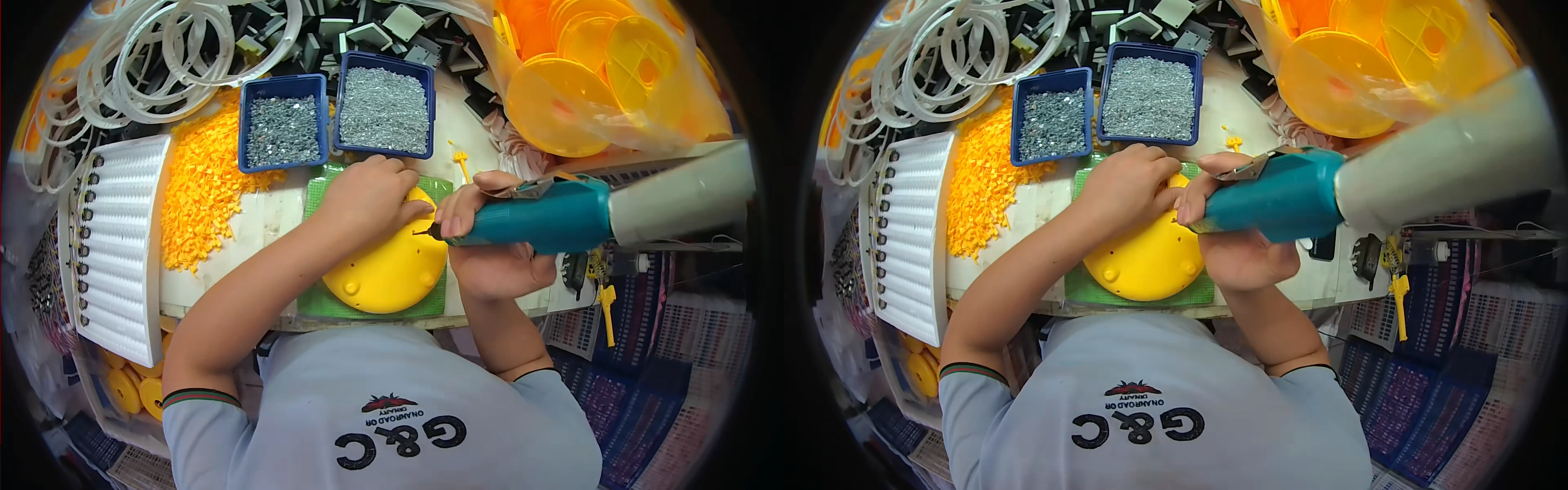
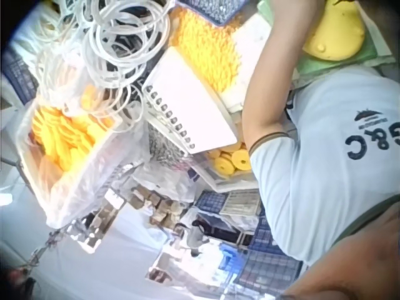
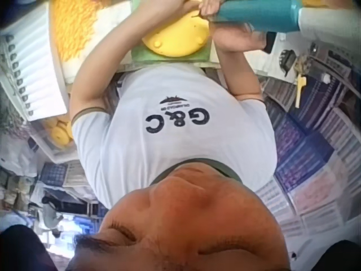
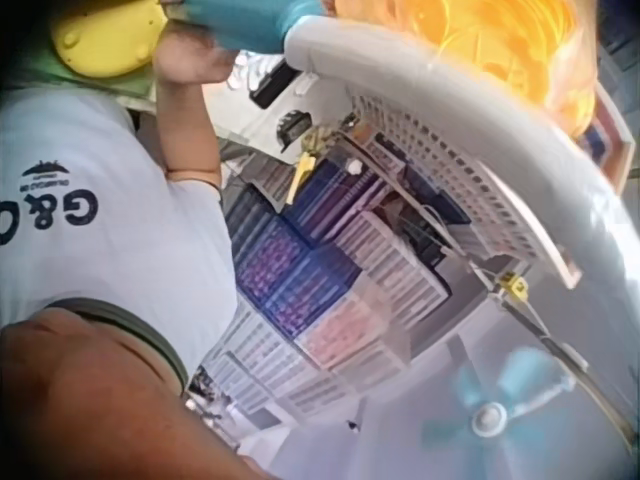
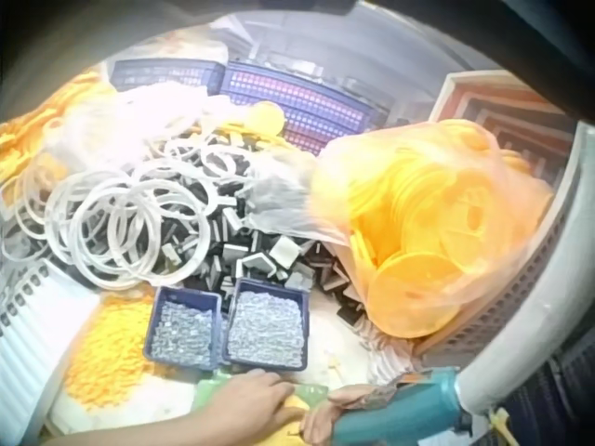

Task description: Assembling an electronic yellow plastic duck toy by installing a sound module, soldering wires, and closing the housing.

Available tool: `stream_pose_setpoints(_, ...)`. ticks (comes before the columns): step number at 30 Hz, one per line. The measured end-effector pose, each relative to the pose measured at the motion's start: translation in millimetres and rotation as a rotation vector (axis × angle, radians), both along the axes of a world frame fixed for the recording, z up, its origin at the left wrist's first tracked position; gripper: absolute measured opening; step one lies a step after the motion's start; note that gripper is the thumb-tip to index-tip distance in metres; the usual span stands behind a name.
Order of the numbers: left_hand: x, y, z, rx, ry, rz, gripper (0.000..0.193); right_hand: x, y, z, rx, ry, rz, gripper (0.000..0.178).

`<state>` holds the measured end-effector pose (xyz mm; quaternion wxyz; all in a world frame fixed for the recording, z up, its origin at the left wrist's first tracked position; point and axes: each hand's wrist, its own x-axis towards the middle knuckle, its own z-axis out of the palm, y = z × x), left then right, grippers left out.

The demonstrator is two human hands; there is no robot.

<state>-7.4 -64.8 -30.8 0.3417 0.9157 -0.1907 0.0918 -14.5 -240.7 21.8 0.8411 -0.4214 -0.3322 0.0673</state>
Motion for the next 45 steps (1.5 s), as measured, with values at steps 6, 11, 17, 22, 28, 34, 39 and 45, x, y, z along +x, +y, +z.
stream_pose_setpoints(6,0,2,-5,0.014,-0.018,0.002,0.032,-3,5,-14,-0.075,0.151,-0.131,0.093)
stream_pose_setpoints(11,2,2,-5,0.040,-0.019,-0.024,0.031,-6,6,-20,-0.198,0.131,-0.122,0.094)
stream_pose_setpoints(17,2,1,-5,0.052,-0.016,-0.011,0.030,-8,1,-27,-0.181,0.085,-0.078,0.095)
stream_pose_setpoints(22,3,2,-10,0.070,-0.033,-0.031,0.031,-5,2,-11,-0.366,0.095,-0.005,0.095)
stream_pose_setpoints(28,2,0,-6,0.092,-0.009,-0.014,0.028,-4,-4,-35,-0.114,-0.014,-0.069,0.092)
stream_pose_setpoints(34,2,1,-11,0.074,-0.068,-0.009,0.032,-4,0,-30,-0.116,0.053,-0.031,0.081)
stream_pose_setpoints(39,3,0,-6,0.067,-0.043,-0.024,0.030,0,-1,-27,-0.209,0.049,0.012,0.090)
stream_pose_setpoints(45,2,1,-6,0.084,0.002,-0.026,0.031,-2,-2,-10,-0.206,0.048,0.001,0.097)
